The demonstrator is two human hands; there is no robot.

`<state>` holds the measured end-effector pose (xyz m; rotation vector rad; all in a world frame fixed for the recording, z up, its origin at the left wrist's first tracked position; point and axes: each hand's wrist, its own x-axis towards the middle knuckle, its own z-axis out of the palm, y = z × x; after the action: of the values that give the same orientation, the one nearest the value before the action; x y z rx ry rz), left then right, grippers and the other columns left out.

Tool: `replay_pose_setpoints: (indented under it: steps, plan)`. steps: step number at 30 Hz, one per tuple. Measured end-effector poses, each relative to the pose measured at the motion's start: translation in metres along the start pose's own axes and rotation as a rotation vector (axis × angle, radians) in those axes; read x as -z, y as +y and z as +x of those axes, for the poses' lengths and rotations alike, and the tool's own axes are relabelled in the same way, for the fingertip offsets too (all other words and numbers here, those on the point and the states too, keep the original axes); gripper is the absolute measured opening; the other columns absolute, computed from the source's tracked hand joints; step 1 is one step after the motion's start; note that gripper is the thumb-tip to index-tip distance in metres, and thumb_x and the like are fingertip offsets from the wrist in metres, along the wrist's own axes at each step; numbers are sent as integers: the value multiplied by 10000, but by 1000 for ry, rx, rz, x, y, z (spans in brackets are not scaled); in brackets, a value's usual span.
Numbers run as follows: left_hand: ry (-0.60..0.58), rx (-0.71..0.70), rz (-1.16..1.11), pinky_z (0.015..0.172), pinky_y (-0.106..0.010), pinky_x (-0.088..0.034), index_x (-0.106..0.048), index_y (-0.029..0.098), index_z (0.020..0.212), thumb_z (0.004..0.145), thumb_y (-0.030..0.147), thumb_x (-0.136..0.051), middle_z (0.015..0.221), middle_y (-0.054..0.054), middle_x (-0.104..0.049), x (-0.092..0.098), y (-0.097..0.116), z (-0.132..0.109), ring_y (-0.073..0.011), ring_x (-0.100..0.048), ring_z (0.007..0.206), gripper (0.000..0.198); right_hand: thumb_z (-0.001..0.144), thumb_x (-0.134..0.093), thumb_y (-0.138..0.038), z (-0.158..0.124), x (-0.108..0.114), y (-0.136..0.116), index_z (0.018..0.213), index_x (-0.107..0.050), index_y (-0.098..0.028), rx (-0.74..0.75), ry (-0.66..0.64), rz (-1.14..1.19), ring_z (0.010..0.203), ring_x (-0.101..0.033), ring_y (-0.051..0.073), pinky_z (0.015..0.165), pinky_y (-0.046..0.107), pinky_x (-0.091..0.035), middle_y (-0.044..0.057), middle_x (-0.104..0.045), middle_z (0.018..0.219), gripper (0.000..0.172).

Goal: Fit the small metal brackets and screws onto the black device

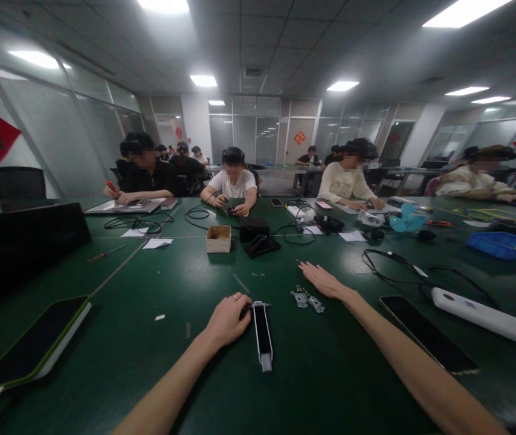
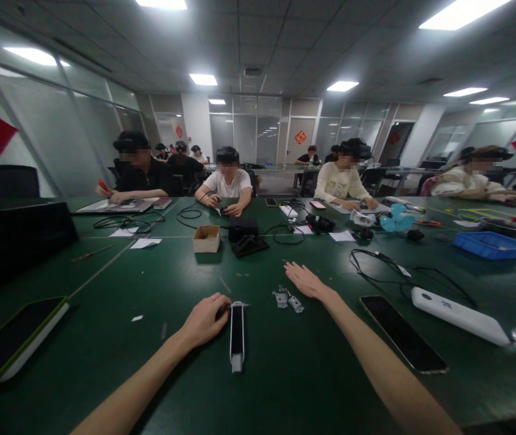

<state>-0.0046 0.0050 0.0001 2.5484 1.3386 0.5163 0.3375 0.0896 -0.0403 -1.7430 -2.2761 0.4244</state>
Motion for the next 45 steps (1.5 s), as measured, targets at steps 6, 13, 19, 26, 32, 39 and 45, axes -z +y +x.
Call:
replay_pose_setpoints:
  steps: [6,13,19,26,32,39,45]
  plan:
    - [-2,-13,7,729,-279,-426,-569,196,967,867,218,-443,928,-41,-594,0,0,1,-180,-570,819,163,934,-171,-498,-16,11,8,1353,-425,-221,-86,173,-2,1340,-287,178,1120,346,-170,23,-398,1420,563]
    - [-12,-1,8,730,-282,-427,-569,196,994,866,224,-442,946,-41,-593,0,-1,1,-181,-566,816,182,882,-233,-547,-19,24,66,1371,-320,-2,-778,406,-153,1345,-138,410,1045,588,-64,282,-228,1440,737]
    - [-12,5,2,740,-284,-424,-566,198,992,869,218,-445,941,-38,-591,0,-1,0,-174,-566,823,174,856,-194,-586,-20,17,81,1360,-341,8,-883,427,-203,1316,-174,446,1026,603,-12,316,-267,1403,792]
    - [-6,-5,-4,743,-280,-426,-567,198,984,872,219,-442,945,-36,-591,2,0,-1,-171,-565,825,170,858,-165,-607,-23,17,67,1388,-301,-18,-899,351,-218,1337,-137,427,1035,582,-11,302,-242,1422,804]
    - [-15,9,0,762,-288,-427,-573,198,984,868,219,-448,955,-43,-593,2,1,-1,-180,-565,844,172,853,-233,-618,-32,4,27,1394,-288,-27,-629,302,-131,1345,-179,396,1062,546,-111,265,-219,1450,803]
    - [-15,13,-1,776,-297,-424,-568,199,1001,862,218,-455,961,-43,-590,2,0,-2,-183,-561,855,180,873,-343,-474,-42,-1,-33,1370,-372,-157,-318,301,-26,1162,-508,299,959,435,-404,138,-516,1299,590]
    - [-23,15,-6,753,-286,-423,-568,202,987,859,213,-454,965,-44,-584,4,2,-4,-184,-560,860,172,867,-277,-183,-1,33,-32,1314,-443,-112,-188,343,-87,1121,-549,189,986,305,-397,101,-579,1232,482]
